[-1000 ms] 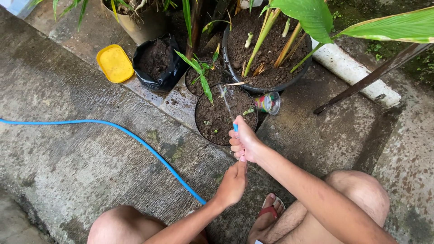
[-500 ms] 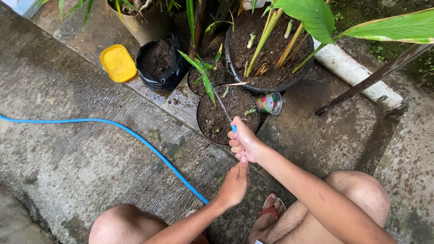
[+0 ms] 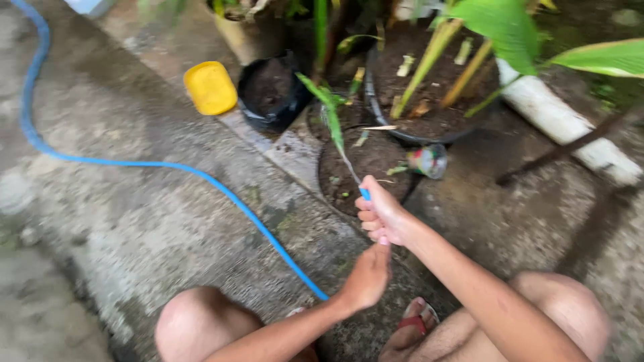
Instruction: Water several potted plants outdoors using a hose.
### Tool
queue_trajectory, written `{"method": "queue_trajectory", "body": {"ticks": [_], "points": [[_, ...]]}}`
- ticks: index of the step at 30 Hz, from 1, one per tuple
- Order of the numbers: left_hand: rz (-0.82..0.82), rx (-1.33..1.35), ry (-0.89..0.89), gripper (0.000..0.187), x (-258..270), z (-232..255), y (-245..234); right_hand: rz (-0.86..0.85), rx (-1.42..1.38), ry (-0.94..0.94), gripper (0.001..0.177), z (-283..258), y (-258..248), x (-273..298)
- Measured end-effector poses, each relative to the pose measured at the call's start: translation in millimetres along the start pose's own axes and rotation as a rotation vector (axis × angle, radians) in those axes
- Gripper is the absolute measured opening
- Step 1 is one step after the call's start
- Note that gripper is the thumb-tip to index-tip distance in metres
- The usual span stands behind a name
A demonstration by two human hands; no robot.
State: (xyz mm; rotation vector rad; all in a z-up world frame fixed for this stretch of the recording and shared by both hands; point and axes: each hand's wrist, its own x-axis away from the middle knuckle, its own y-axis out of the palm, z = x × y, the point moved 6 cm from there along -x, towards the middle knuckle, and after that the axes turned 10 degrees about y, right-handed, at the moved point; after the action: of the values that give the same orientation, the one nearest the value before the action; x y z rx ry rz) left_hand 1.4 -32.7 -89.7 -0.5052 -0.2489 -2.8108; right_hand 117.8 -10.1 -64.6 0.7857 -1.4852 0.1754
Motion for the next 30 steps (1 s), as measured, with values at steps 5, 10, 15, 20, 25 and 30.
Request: {"method": "queue_trajectory", "body": {"ticks": [5, 10, 15, 20, 25, 30], "points": [[-0.013, 0.022, 0.037, 0.052, 2, 6, 1, -0.009, 0.069, 0.019, 0.049, 1, 10, 2], [-0.048, 0.057, 0.047, 0.050, 1, 2, 2, 0.046, 0.141, -0.005, 0.048, -1, 13, 6], [-0.059, 0.010, 0.023, 0.051, 4, 20, -3, 0.070, 0.147, -0.029, 0.047, -3, 14, 7], [-0.084, -0.020, 0.004, 0.052, 5, 24, -4, 0.099, 0.162, -0.062, 0.045, -4, 14, 10], [-0.078, -0.028, -0.005, 0.054, 5, 24, -4, 0.108, 0.157, -0.058, 0.044, -4, 13, 10], [-0.079, -0.018, -0.012, 0.054, 5, 21, -2, 0.114, 0.159, -0.055, 0.044, -3, 11, 10]]}}
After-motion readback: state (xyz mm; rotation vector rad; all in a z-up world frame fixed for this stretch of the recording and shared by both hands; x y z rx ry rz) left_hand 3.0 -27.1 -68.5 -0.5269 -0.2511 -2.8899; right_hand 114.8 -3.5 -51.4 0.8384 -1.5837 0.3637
